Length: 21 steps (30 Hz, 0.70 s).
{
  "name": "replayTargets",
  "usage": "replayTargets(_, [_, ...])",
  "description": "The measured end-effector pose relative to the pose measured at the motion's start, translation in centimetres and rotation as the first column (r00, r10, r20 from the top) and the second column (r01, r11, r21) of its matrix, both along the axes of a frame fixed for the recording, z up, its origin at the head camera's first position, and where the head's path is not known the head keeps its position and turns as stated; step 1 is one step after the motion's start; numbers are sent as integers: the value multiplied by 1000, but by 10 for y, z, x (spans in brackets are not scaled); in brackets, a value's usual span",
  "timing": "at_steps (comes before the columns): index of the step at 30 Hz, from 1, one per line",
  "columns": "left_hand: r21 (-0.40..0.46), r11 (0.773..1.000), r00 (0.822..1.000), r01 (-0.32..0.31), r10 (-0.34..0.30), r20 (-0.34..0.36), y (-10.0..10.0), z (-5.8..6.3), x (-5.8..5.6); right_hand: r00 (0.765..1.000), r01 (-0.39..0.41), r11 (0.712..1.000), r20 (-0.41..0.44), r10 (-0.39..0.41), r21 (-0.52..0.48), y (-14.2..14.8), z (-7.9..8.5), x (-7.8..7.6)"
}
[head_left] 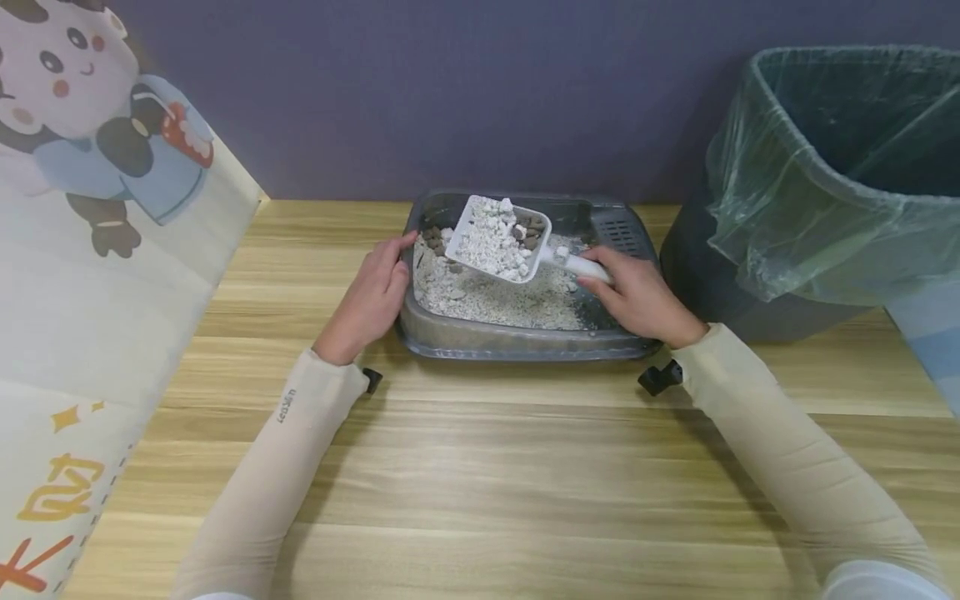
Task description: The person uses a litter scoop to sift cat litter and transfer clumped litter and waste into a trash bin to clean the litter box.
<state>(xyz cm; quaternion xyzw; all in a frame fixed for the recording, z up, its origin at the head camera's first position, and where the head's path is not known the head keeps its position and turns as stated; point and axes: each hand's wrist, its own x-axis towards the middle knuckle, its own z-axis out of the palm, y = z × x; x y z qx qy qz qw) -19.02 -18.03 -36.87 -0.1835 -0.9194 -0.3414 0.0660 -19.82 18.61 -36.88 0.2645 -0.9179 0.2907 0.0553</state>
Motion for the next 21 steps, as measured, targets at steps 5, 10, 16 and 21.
replayTargets(5, [4,1000,1000,0,0,6,0,-1,0,995,66,998,-69,-66,5,1,-3,1])
replayTargets(10, [7,1000,1000,8,-8,0,0,-1,-1,994,87,996,-66,-87,-5,1,-2,2])
replayTargets(16, [12,1000,1000,5,-6,4,0,1,-1,997,70,997,-43,-71,-12,0,1,3])
replayTargets(21, [13,1000,1000,6,-7,17,0,0,-1,999,31,1000,20,-30,-8,1,2,3])
